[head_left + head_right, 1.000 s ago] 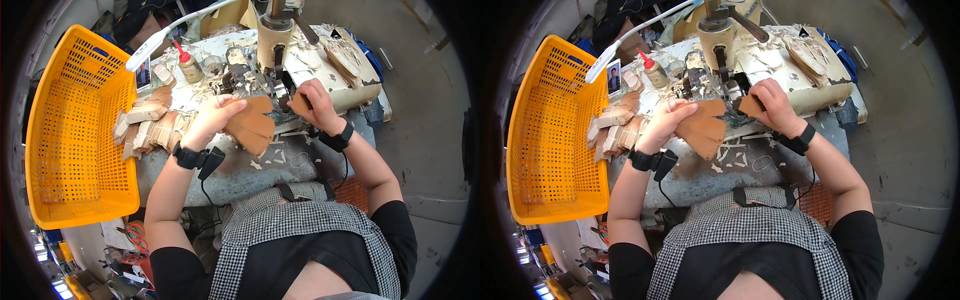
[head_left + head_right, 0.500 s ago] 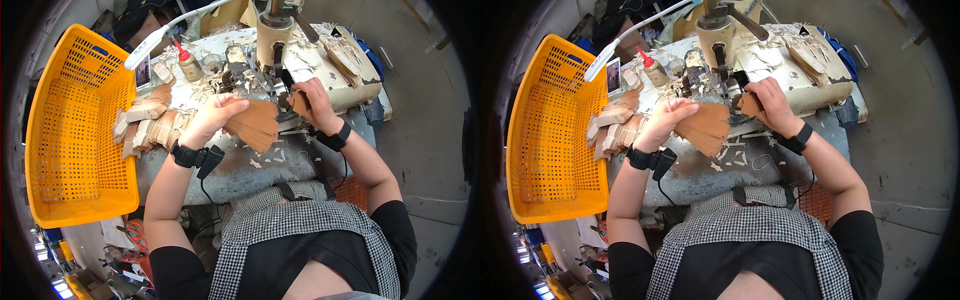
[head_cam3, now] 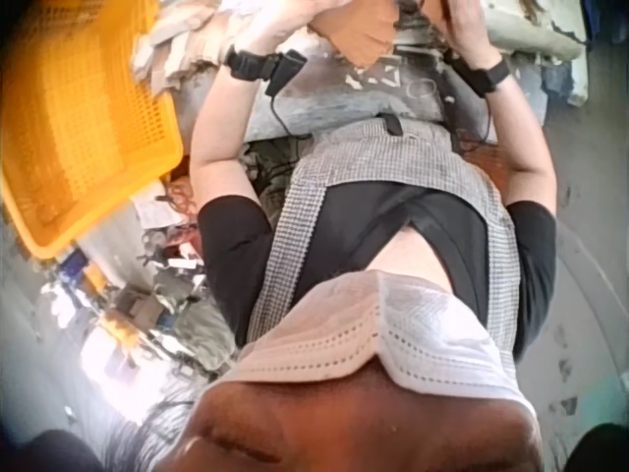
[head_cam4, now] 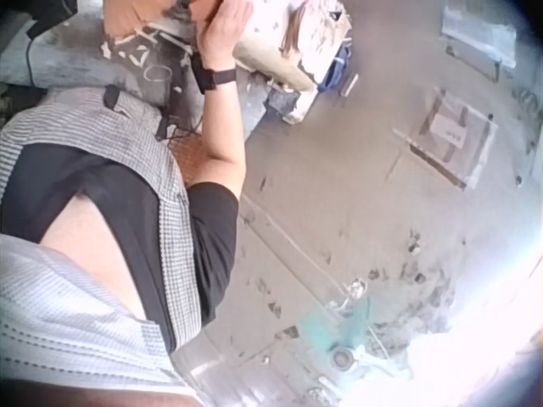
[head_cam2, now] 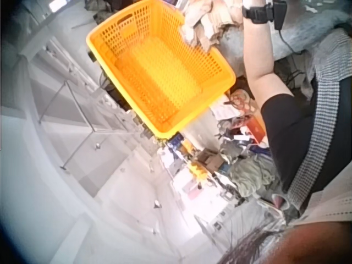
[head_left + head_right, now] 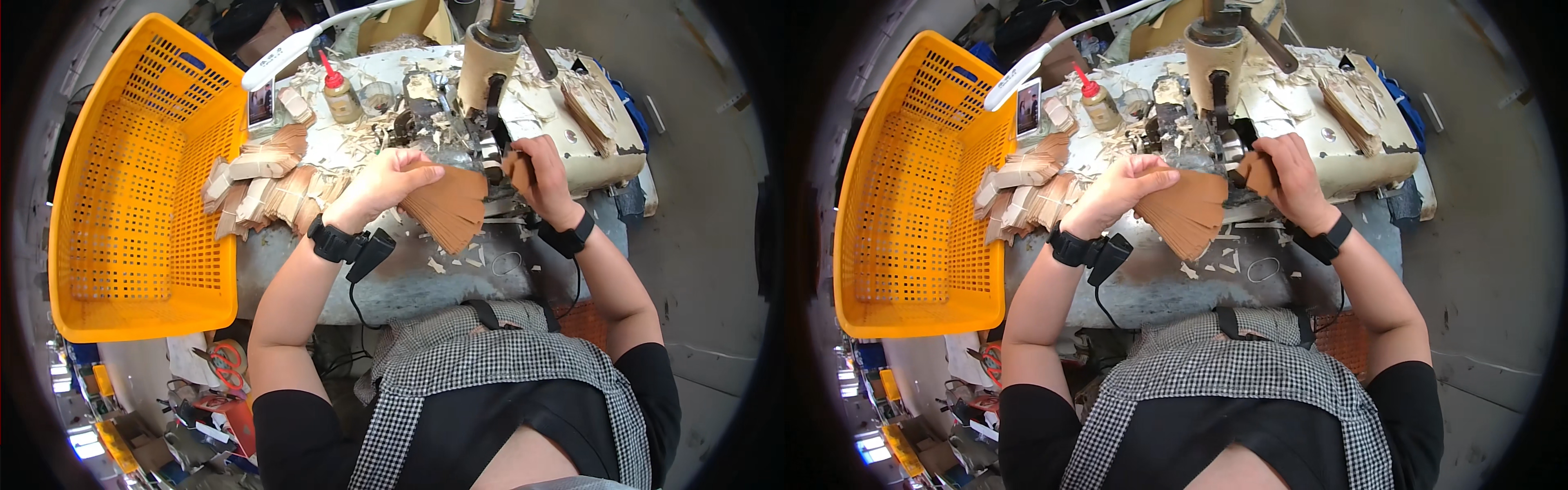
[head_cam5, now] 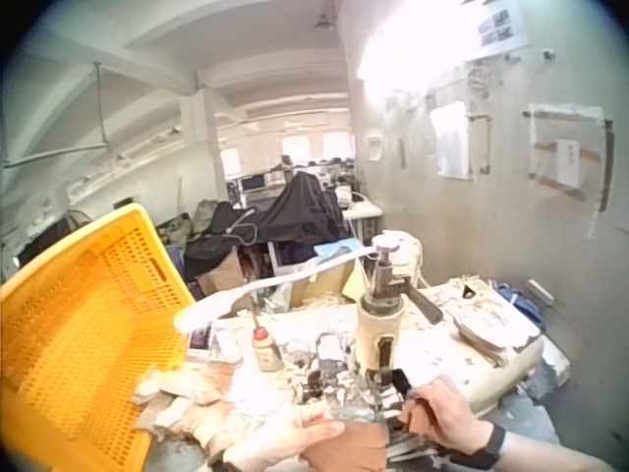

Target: The recorder uses a skiving machine to thin the edges of leather pieces for shoe manufacturing.

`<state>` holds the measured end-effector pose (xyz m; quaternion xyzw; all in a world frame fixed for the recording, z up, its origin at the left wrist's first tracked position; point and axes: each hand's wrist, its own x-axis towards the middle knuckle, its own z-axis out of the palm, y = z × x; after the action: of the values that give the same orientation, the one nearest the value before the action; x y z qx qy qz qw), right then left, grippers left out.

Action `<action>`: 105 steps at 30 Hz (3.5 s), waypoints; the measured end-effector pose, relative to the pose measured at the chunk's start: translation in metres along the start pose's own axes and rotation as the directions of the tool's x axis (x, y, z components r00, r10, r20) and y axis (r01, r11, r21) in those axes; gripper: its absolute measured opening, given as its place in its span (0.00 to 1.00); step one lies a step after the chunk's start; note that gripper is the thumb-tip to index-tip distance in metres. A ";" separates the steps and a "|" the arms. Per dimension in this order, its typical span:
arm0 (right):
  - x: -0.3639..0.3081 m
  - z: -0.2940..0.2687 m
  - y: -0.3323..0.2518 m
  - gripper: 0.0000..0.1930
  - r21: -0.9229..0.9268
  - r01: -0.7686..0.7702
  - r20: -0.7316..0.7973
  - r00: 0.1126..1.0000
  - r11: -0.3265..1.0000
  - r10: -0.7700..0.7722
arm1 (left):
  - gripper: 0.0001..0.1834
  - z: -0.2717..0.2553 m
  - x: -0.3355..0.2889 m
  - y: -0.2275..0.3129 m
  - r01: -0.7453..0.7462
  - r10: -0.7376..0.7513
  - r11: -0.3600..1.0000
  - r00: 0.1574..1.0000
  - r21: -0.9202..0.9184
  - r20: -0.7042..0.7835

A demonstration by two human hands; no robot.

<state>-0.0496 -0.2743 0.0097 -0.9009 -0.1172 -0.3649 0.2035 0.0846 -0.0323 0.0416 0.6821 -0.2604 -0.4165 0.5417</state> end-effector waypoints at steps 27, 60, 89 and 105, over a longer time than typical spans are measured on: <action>0.009 -0.008 -0.002 0.23 0.038 0.043 0.091 0.995 0.998 -0.047 | 0.12 0.007 0.003 0.008 0.043 -0.044 0.999 0.976 -0.007 -0.215; 0.008 -0.004 -0.009 0.21 -0.011 0.036 0.191 0.981 0.999 -0.033 | 0.11 0.014 0.009 0.012 0.070 -0.055 0.996 0.970 0.053 -0.239; -0.005 -0.002 0.004 0.19 0.107 -0.083 0.000 0.997 0.991 0.083 | 0.13 0.007 0.011 0.005 -0.004 0.002 1.000 0.997 0.021 0.076; 0.004 -0.008 0.005 0.22 -0.037 -0.003 0.180 0.984 0.999 0.010 | 0.14 0.014 0.004 0.014 0.036 -0.030 0.997 0.996 -0.074 0.084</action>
<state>-0.0493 -0.2819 0.0162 -0.9342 -0.1255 -0.2834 0.1769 0.0759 -0.0472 0.0527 0.6476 -0.2554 -0.4627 0.5489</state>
